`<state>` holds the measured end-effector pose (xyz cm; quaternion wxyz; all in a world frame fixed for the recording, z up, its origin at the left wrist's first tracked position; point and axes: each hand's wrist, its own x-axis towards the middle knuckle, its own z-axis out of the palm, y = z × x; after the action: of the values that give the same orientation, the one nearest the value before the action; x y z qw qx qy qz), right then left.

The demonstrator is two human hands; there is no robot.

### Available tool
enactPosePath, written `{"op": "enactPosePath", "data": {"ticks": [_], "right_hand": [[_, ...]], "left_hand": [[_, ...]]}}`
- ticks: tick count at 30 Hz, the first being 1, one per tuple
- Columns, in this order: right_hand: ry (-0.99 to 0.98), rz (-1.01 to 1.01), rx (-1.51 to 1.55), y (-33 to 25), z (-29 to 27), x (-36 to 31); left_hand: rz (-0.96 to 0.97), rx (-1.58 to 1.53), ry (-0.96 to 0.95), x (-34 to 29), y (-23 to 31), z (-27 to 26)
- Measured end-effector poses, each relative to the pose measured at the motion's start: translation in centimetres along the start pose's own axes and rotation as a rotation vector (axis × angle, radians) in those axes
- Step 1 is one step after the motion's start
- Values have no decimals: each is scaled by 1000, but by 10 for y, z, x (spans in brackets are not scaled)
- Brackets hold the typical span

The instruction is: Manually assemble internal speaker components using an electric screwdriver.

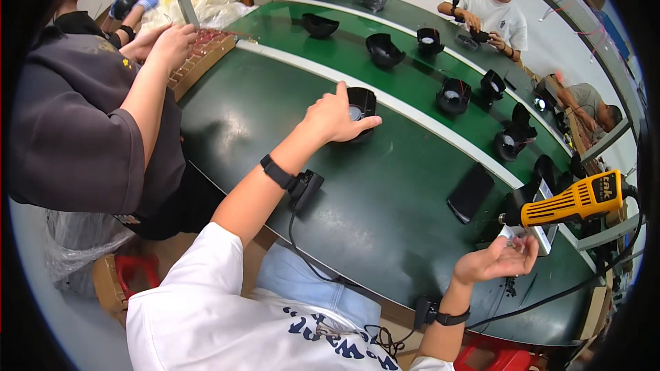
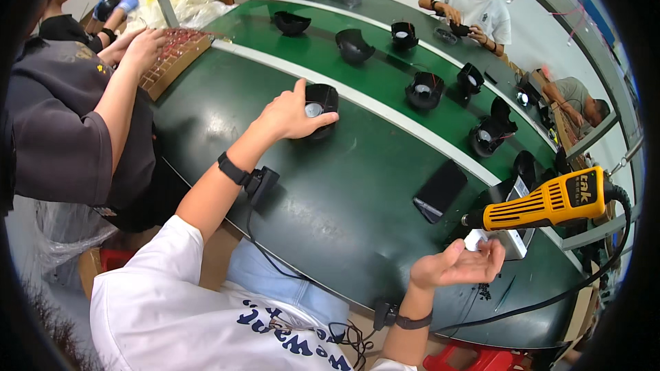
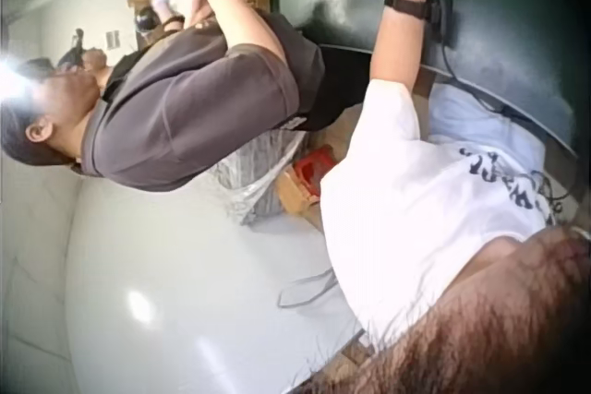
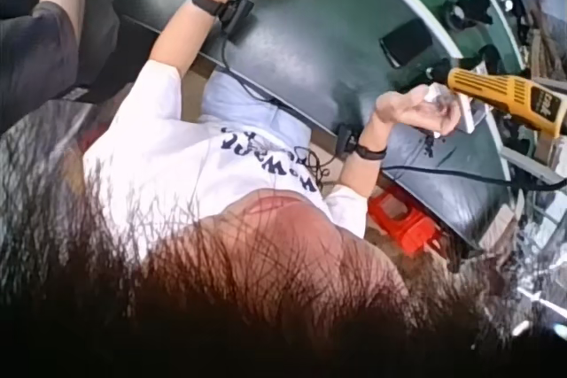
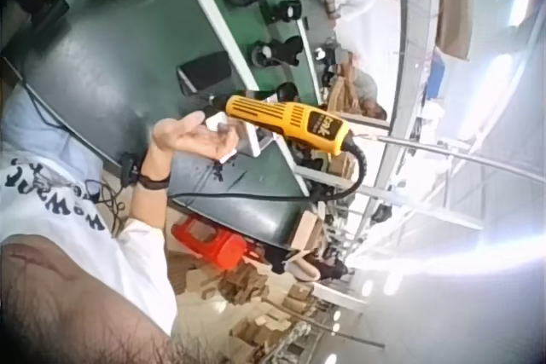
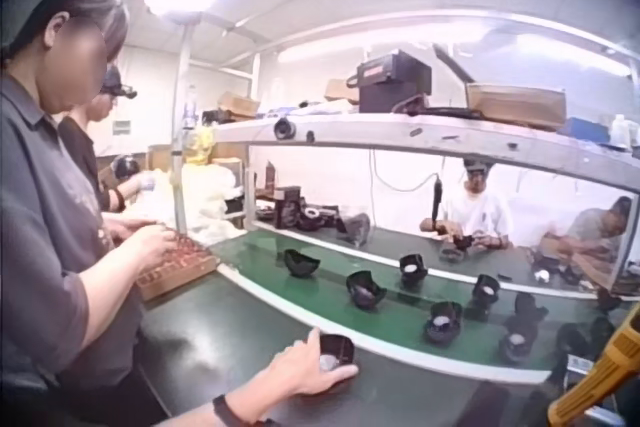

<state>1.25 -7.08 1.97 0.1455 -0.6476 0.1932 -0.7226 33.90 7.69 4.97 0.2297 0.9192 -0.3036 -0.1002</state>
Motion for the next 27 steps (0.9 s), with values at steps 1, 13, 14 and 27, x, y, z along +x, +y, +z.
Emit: {"op": "enactPosePath", "data": {"ticks": [1, 13, 14, 27], "right_hand": [[-10, -85, -29, 3, -4, -2], [-961, 114, 40, -38, 44, -6], [-1029, 67, -37, -41, 45, -3], [-1310, 319, -546, -65, 39, 3]], "left_hand": [[14, -58, -77, 3, -1, 3], [889, -572, -475, -35, 16, 52], [884, -591, -521, -46, 20, 57], [898, -713, -493, -71, 18, 91]]}}
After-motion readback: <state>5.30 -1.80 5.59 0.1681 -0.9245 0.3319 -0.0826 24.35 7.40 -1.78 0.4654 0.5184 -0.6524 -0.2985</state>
